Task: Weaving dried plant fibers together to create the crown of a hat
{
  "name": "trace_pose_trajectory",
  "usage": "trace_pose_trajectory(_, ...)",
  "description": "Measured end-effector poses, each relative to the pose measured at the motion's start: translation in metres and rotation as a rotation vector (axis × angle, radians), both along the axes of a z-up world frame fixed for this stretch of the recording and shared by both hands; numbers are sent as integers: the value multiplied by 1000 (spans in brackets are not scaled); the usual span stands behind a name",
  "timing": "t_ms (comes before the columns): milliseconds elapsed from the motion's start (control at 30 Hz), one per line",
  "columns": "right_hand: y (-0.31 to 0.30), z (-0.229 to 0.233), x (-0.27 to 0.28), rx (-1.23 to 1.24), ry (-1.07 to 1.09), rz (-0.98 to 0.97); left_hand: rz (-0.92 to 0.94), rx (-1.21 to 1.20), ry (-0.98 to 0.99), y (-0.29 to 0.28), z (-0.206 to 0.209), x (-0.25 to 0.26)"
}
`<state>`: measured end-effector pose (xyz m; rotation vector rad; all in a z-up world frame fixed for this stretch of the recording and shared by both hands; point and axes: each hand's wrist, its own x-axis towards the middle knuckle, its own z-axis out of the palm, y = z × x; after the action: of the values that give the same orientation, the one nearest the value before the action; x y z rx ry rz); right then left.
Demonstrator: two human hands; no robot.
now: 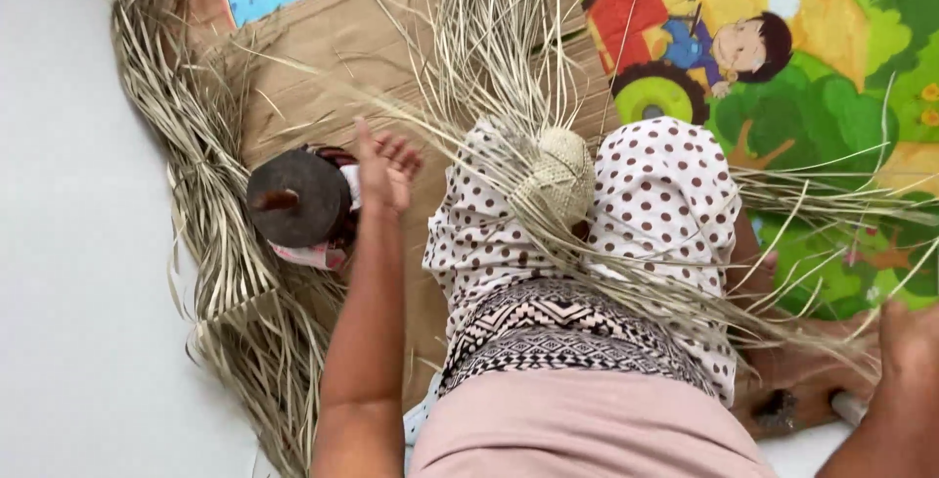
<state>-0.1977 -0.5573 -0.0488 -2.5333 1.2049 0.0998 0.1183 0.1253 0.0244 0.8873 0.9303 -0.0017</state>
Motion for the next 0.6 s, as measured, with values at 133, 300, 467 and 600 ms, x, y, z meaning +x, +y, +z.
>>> trace_pose_trajectory(133, 182, 166, 123, -48, -318, 510, -388, 302, -198, -80, 39, -82)
trace_pose_trajectory(300, 331, 154, 186, 416, -257, 681, -629, 429, -223, -123, -1, -113)
trace_pose_trajectory(467, 383, 79, 166, 129, -317, 1159, -540, 144, -155, -132, 40, -98)
trace_pose_trajectory(600, 369, 78, 149, -84, -282, 1372, -731, 249, -250, -135, 31, -120)
